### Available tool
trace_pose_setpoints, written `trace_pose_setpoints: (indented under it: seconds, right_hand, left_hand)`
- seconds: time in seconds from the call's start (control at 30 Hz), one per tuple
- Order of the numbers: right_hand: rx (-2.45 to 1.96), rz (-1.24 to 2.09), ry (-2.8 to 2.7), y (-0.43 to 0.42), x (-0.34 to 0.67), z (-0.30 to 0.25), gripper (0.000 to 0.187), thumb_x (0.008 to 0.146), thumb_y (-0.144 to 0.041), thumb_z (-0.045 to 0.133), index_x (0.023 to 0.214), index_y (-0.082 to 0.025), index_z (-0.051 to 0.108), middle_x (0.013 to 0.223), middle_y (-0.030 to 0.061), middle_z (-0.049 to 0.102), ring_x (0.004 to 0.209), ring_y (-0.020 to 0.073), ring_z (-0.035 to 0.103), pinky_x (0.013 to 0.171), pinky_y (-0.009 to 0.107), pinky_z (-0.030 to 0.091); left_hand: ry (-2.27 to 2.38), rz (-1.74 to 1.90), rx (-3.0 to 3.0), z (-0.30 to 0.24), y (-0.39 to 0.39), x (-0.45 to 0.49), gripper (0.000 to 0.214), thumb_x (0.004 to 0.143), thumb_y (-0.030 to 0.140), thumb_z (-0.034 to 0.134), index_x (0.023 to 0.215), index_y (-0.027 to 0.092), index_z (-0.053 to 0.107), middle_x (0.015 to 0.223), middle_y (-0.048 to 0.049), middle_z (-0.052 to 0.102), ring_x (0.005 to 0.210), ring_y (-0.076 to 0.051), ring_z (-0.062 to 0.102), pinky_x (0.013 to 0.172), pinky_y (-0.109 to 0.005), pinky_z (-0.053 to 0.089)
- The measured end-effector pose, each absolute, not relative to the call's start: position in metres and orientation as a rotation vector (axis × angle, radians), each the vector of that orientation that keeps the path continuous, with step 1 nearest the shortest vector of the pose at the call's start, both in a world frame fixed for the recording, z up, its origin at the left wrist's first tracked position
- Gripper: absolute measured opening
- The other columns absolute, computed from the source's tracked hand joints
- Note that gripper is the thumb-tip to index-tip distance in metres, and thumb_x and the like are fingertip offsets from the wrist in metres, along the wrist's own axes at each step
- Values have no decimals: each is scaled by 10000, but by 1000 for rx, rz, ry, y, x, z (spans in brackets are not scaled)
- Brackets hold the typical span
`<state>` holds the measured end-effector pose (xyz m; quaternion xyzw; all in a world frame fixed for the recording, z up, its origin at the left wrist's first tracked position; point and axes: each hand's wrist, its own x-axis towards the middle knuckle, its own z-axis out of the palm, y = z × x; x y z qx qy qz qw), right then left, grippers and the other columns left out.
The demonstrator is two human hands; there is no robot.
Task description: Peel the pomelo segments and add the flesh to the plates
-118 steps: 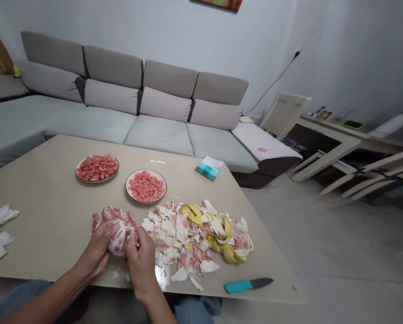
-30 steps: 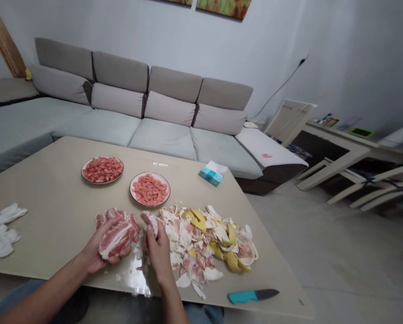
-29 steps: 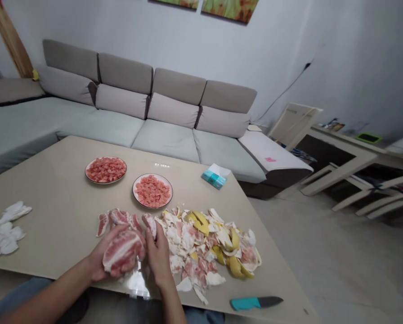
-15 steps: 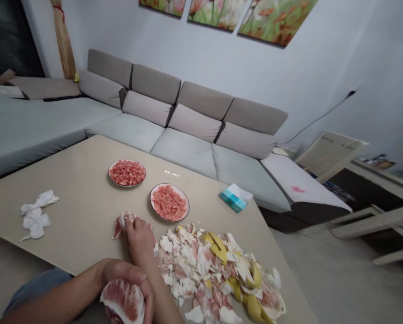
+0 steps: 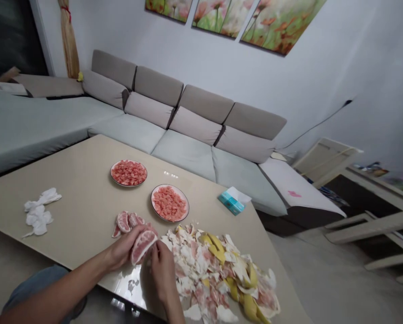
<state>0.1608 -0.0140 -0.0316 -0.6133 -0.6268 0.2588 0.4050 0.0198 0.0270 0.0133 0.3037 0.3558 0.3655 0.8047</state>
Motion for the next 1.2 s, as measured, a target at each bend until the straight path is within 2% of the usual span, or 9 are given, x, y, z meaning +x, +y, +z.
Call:
trace_pose_setpoints:
  seconds: [0.07, 0.17, 0.27, 0.33, 0.47, 0.67, 0.9, 1.03, 1.2]
  right_hand:
    - [-1548, 754, -1405, -25, 172, -28, 390, 928, -487, 461, 972, -170, 683, 752, 38, 670, 662, 183, 634, 581, 283, 504]
    - [-1504, 864, -1261, -34, 173, -22, 396, 909, -483, 483, 1138, -196, 631, 875, 49, 681, 714, 182, 641, 604, 274, 504]
    - [-1529, 847, -1290, -36, 170, -14, 422, 839, -396, 608, 1208, -194, 576, 977, 60, 659, 709, 163, 609, 619, 266, 503]
    - [-1565, 815, -1304, -36, 172, -9, 406, 817, -347, 628, 1182, -177, 587, 963, 60, 659, 671, 152, 576, 604, 260, 492]
    - [-1552, 874, -1358, -39, 184, 1, 357, 830, -293, 589, 1167, -177, 598, 961, 54, 673, 678, 144, 561, 591, 239, 477]
    - [-1542, 851, -1463, -45, 190, 10, 281, 768, -193, 603, 1047, -174, 625, 783, 9, 653, 625, 128, 544, 553, 208, 445]
    - [-1439, 949, -1415, -50, 188, 16, 631, 709, -104, 583, 1313, -200, 428, 874, 10, 659, 640, 117, 577, 547, 195, 455]
    - [-1436, 873, -1420, -52, 187, 14, 561, 696, -91, 569, 1241, -209, 511, 879, 9, 673, 664, 125, 596, 570, 201, 467]
    - [-1410, 979, -1296, -52, 188, 9, 430, 750, -148, 549, 1180, -175, 543, 695, -26, 632, 579, 116, 563, 518, 193, 435]
  left_hand:
    - [803, 874, 662, 6, 26, 25, 424, 787, 490, 573, 1042, 158, 643, 785, -17, 671, 761, -170, 636, 680, -237, 477]
    - [762, 851, 732, 1, 23, 30, 522, 790, 417, 616, 1252, 182, 547, 1032, -57, 683, 1017, -204, 614, 875, -286, 452]
    - [733, 799, 862, 1, 19, 33, 591, 783, 381, 667, 1324, 208, 505, 1313, -102, 575, 1199, -247, 525, 983, -337, 408]
    - [696, 775, 958, 2, 19, 35, 604, 772, 357, 695, 1330, 216, 509, 1388, -106, 522, 1245, -263, 492, 1016, -355, 391]
    - [631, 750, 1132, 2, 22, 34, 604, 742, 295, 741, 1305, 218, 539, 1405, -106, 513, 1259, -263, 492, 1051, -357, 369]
    - [717, 714, 1234, 0, 23, 30, 718, 676, 257, 795, 1328, 214, 498, 1309, -121, 584, 1241, -283, 506, 1021, -393, 411]
    - [634, 669, 1214, -2, 25, 31, 651, 648, 317, 811, 1240, 164, 589, 1217, -121, 653, 1120, -296, 598, 1007, -421, 426]
    - [640, 679, 1244, 6, 24, 29, 626, 660, 309, 802, 1237, 168, 604, 1207, -117, 660, 1129, -304, 589, 1014, -430, 417]
    - [651, 691, 1308, 12, 22, 29, 600, 671, 268, 795, 1235, 174, 609, 1212, -109, 650, 1097, -289, 603, 983, -397, 443]
